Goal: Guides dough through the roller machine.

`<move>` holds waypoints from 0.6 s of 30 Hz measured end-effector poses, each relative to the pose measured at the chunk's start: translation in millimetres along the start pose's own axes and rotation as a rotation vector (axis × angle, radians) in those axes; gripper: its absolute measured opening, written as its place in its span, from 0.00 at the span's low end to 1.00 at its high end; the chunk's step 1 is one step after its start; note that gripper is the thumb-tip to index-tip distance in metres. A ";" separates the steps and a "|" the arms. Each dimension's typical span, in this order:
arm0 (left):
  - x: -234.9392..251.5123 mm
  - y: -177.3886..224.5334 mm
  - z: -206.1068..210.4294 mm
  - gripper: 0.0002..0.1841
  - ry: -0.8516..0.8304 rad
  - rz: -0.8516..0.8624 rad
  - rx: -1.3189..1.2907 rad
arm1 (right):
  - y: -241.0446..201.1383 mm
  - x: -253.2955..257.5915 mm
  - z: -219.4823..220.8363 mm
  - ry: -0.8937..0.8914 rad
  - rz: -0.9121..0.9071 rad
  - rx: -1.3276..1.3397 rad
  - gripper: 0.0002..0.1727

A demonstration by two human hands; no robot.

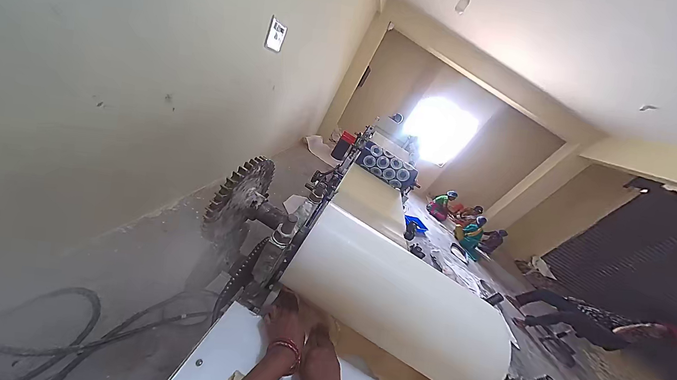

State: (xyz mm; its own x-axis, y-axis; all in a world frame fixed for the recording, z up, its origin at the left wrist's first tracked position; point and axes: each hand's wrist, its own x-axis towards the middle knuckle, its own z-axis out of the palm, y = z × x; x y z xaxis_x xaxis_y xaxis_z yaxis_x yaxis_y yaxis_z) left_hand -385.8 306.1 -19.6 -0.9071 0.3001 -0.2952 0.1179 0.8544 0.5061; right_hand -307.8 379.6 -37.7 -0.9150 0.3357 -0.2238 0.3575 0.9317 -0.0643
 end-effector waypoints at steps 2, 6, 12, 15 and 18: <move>-6.6 -1.3 -5.1 0.31 -0.030 0.038 0.019 | -6.1 0.3 16.6 0.004 0.054 0.040 0.44; -11.1 -13.7 -8.1 0.34 0.013 0.219 0.039 | -3.1 0.0 14.0 0.033 0.075 0.104 0.57; -9.2 -11.1 10.1 0.30 0.049 0.173 0.089 | -1.6 1.5 0.8 -0.033 0.093 0.088 0.61; -4.1 -10.8 15.1 0.32 0.080 0.134 0.110 | -2.1 7.1 2.7 -0.048 0.100 0.073 0.64; -3.7 -12.0 18.8 0.33 0.091 0.120 0.111 | -5.7 8.4 4.0 0.040 0.085 0.014 0.54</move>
State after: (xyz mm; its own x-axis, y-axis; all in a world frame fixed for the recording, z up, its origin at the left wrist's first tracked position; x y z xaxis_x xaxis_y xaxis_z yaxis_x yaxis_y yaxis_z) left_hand -376.2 302.7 -39.8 -0.9159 0.3677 -0.1609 0.2670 0.8575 0.4398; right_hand -316.9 376.5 -43.2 -0.8877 0.4192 -0.1902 0.4367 0.8976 -0.0599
